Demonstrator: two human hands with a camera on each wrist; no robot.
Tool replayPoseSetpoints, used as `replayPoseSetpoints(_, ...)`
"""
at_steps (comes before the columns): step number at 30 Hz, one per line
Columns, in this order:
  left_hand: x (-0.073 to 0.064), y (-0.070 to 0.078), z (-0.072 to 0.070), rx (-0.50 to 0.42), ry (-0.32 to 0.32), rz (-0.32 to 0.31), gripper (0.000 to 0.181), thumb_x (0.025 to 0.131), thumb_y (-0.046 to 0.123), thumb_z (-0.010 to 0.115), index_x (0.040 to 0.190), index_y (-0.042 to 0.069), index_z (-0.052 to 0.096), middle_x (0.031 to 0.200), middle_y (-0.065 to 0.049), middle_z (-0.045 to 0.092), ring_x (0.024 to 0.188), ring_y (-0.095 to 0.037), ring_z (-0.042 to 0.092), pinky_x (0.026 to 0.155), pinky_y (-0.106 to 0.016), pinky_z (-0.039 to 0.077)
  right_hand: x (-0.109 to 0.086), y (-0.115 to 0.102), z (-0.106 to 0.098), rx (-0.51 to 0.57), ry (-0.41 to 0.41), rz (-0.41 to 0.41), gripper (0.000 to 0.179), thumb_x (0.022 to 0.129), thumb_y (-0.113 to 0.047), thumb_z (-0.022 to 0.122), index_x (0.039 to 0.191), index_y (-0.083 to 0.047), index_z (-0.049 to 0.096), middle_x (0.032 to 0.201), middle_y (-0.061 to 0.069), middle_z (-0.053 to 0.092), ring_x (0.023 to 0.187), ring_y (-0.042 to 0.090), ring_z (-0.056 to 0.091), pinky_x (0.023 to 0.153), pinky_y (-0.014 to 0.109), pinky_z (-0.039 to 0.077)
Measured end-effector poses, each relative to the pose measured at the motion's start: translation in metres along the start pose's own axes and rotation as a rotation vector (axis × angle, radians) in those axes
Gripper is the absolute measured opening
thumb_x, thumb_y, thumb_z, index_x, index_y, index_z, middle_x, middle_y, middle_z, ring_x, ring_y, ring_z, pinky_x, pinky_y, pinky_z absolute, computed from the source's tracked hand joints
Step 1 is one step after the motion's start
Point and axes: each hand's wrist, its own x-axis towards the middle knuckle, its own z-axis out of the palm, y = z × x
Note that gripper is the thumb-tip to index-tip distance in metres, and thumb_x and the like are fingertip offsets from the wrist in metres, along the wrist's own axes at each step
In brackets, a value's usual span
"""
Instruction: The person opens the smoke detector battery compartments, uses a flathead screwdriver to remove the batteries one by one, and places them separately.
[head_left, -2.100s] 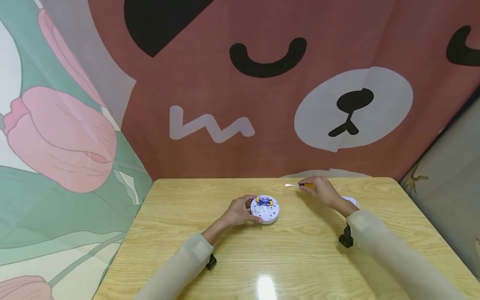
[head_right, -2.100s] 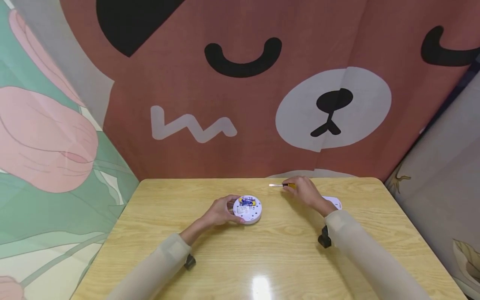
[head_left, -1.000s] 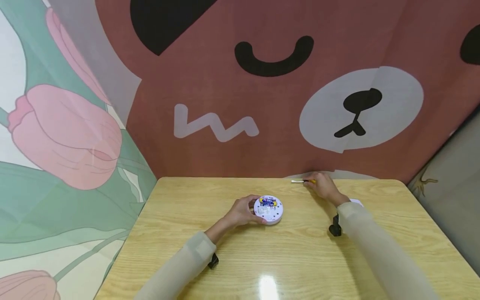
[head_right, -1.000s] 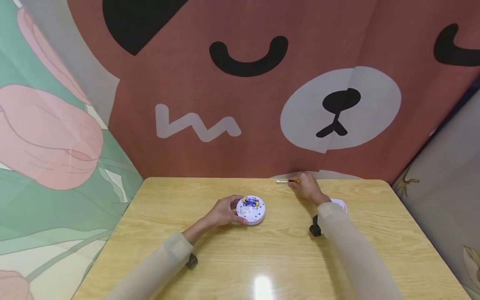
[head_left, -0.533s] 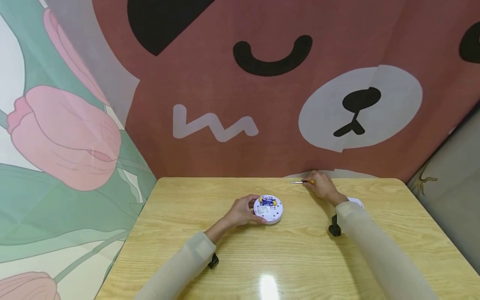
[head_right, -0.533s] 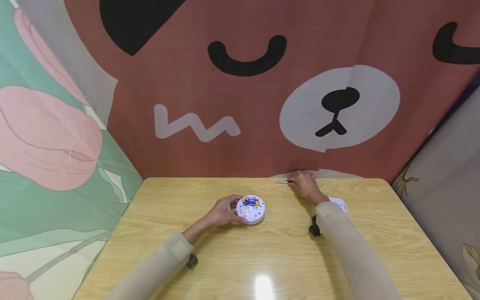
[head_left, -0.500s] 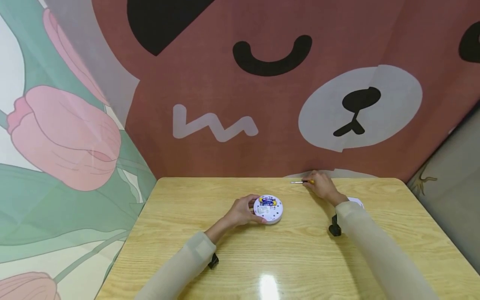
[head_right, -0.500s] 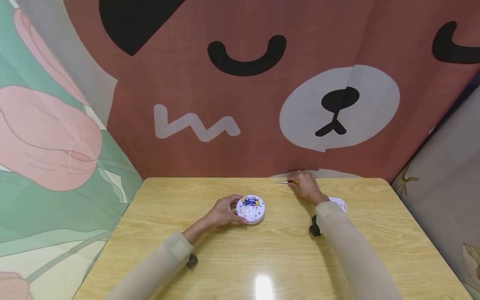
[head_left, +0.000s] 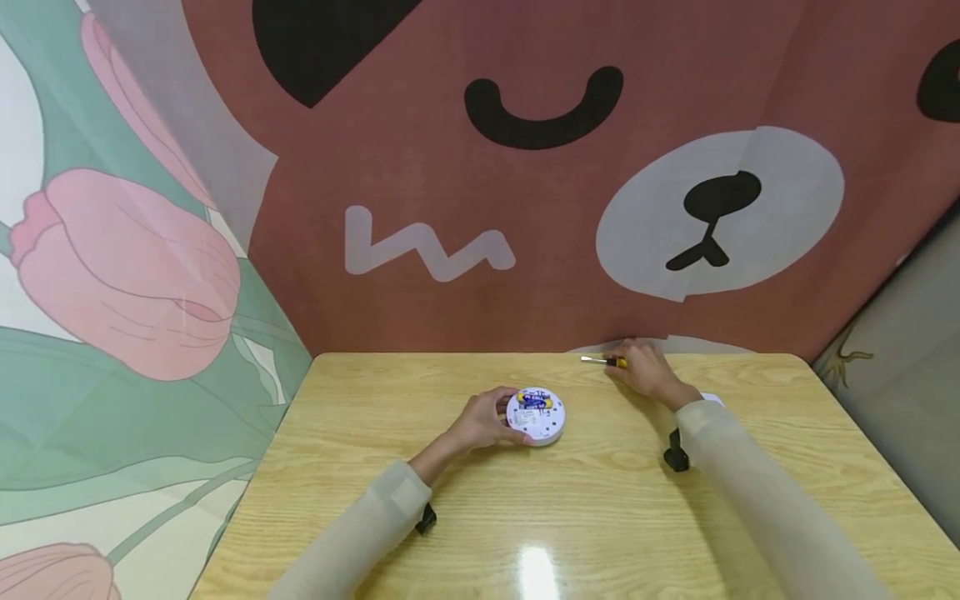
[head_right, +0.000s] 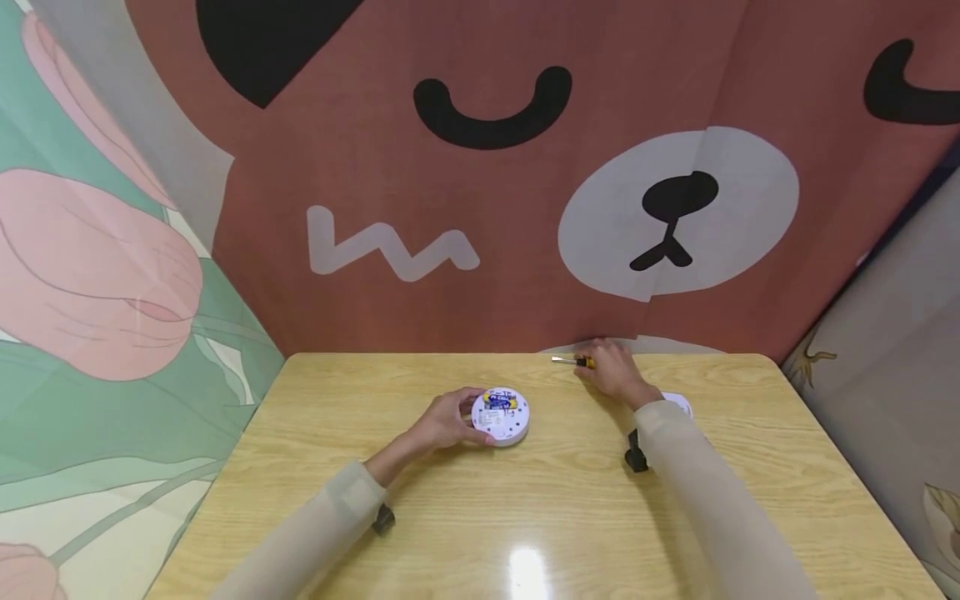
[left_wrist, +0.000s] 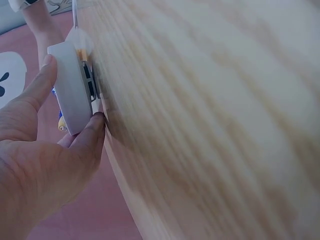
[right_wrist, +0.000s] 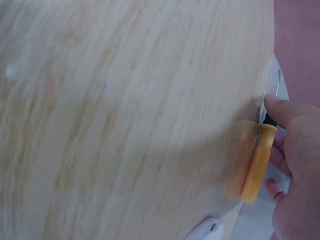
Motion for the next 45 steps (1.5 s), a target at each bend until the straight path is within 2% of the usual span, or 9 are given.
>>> replayPoseSetpoints(5,0.001,0.001,-0.002,-0.013,-0.002,-0.013,0.086,0.072,0.012,0.1,0.146,0.0,0.058,0.141,-0.017,0.066,0.129,-0.032,0.065,0.108,-0.035,0.055,0.001,-0.001,-0.006,-0.008,0.014,-0.037,0.039,0.089,-0.022,0.087,0.12,0.0,0.078,0.109,0.02,0.074,0.095,0.041,0.065,0.085,0.065,0.054)
replayPoseSetpoints(11,0.002,0.002,-0.002,0.003,-0.001,-0.006,0.086,0.072,0.013,0.1,0.146,-0.001,0.057,0.141,-0.018,0.066,0.128,-0.032,0.066,0.108,-0.036,0.055,0.002,-0.007,-0.015,-0.022,0.016,-0.073,0.043,0.09,-0.024,0.087,0.125,0.0,0.077,0.118,0.023,0.072,0.106,0.043,0.065,0.084,0.065,0.055)
replayPoseSetpoints(18,0.0,0.003,0.0,0.02,0.008,0.033,0.084,0.072,0.012,0.1,0.144,-0.002,0.059,0.137,-0.021,0.068,0.126,-0.035,0.067,0.107,-0.039,0.056,-0.001,-0.023,-0.025,0.014,-0.017,-0.126,0.043,0.092,-0.02,0.085,0.127,0.003,0.074,0.122,0.027,0.07,0.107,0.044,0.065,0.088,0.064,0.055)
replayPoseSetpoints(23,0.0,0.002,0.0,0.024,0.003,0.037,0.084,0.072,0.014,0.1,0.144,-0.001,0.059,0.135,-0.02,0.069,0.125,-0.033,0.068,0.106,-0.037,0.057,-0.004,-0.034,-0.031,0.023,-0.022,-0.16,0.044,0.092,-0.017,0.084,0.128,0.005,0.072,0.123,0.026,0.069,0.108,0.042,0.065,0.088,0.059,0.057)
replayPoseSetpoints(29,-0.001,0.005,-0.001,0.026,-0.001,0.033,0.084,0.072,0.012,0.1,0.144,-0.001,0.059,0.135,-0.02,0.069,0.124,-0.033,0.068,0.105,-0.036,0.057,-0.004,-0.05,-0.04,0.053,-0.022,-0.2,0.049,0.092,-0.02,0.085,0.131,0.005,0.071,0.125,0.024,0.069,0.11,0.039,0.065,0.087,0.054,0.059)
replayPoseSetpoints(34,-0.001,0.005,-0.001,0.02,0.002,0.032,0.084,0.072,0.011,0.1,0.144,-0.002,0.059,0.135,-0.021,0.069,0.125,-0.034,0.068,0.106,-0.038,0.057,-0.006,-0.061,-0.041,0.071,0.019,-0.271,0.047,0.09,-0.016,0.087,0.129,0.005,0.072,0.124,0.023,0.071,0.109,0.037,0.068,0.086,0.053,0.061)
replayPoseSetpoints(41,-0.001,0.005,0.0,0.01,0.003,0.01,0.085,0.072,0.013,0.1,0.144,-0.002,0.059,0.135,-0.021,0.069,0.125,-0.035,0.067,0.108,-0.04,0.056,-0.006,-0.075,-0.045,0.087,0.029,-0.352,0.048,0.089,-0.017,0.087,0.129,0.005,0.071,0.126,0.022,0.071,0.113,0.038,0.069,0.091,0.054,0.061)
replayPoseSetpoints(45,-0.002,0.006,0.0,-0.002,0.006,0.009,0.084,0.071,0.011,0.1,0.144,-0.002,0.059,0.135,-0.022,0.069,0.125,-0.035,0.067,0.108,-0.042,0.056,-0.007,-0.085,-0.05,0.079,0.029,-0.366,0.052,0.089,-0.02,0.088,0.131,0.004,0.07,0.127,0.021,0.071,0.113,0.037,0.069,0.094,0.055,0.06)
